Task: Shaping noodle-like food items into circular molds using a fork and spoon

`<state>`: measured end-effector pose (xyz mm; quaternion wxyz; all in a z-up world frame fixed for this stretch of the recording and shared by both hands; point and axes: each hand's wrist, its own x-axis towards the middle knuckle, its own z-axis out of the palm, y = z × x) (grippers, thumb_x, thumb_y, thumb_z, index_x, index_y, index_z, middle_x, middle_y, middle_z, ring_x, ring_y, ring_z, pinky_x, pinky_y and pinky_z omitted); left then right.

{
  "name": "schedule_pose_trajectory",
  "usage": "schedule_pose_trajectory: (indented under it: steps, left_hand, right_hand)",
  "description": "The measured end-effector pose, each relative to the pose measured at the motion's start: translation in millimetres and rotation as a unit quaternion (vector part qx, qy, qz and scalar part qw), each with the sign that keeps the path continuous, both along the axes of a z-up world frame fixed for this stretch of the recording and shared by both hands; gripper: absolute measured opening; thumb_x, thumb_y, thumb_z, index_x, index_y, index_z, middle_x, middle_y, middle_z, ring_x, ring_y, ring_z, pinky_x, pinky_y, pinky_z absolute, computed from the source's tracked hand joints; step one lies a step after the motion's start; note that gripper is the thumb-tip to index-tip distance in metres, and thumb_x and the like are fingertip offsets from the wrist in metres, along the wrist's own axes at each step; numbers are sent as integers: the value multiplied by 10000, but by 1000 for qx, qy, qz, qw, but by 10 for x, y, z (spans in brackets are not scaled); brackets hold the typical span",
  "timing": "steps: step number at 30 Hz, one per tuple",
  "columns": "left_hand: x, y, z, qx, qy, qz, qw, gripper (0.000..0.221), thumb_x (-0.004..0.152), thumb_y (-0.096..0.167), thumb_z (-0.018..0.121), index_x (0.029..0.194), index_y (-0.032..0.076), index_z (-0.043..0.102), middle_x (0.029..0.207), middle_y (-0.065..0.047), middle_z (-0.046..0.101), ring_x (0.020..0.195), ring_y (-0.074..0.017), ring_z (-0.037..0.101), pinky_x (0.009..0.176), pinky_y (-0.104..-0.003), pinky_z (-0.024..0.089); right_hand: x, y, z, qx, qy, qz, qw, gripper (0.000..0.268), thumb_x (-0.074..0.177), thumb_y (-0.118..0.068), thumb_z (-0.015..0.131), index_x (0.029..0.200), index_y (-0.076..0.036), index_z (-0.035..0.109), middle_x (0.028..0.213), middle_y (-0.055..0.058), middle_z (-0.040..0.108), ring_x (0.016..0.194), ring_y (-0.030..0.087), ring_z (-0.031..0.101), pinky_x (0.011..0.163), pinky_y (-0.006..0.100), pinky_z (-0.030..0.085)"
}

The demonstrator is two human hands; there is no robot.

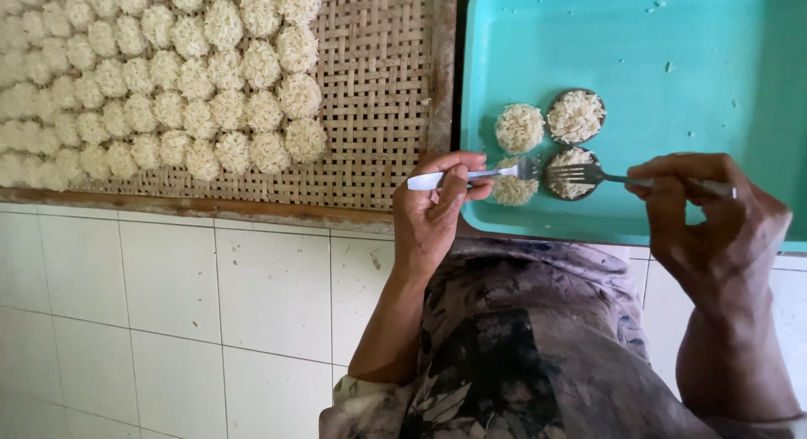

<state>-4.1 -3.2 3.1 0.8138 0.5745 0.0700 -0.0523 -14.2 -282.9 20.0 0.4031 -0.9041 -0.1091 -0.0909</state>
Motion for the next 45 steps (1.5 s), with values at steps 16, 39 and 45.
schedule_pose_trajectory:
  steps: [16, 39, 45]
  left_hand:
    - [61, -233, -124, 55, -70, -59, 994, 286, 1047, 197, 577, 1209, -35, 617, 1186, -190, 673, 927, -254, 742, 845, -321, 675]
    - [1, -443, 79, 82, -153, -175, 969, 484, 1054, -2, 619, 1497, 164, 517, 860, 38, 495, 773, -92, 585, 807, -247, 639]
    - [27, -469, 220, 218, -187, -192, 938, 410, 990, -11, 723, 1346, 165, 619, 1010, -21, 629, 734, -92, 549, 611, -235, 441]
  right_hand:
    - [-63, -131, 104, 136, 53, 28, 989, 132, 1122, 253, 516, 1230, 181, 538, 1119, 309, 682, 928, 318, 695, 797, 356, 589]
    - [-184, -108, -141, 40, -85, 136, 986, 261, 888, 69, 805, 1078, -64, 685, 1201, 164, 704, 1036, 256, 750, 731, 282, 613]
    - [-151, 52, -125, -61, -162, 147, 974, 564, 904, 91, 865, 1383, -75, 617, 1135, 91, 787, 969, 231, 745, 739, 319, 590]
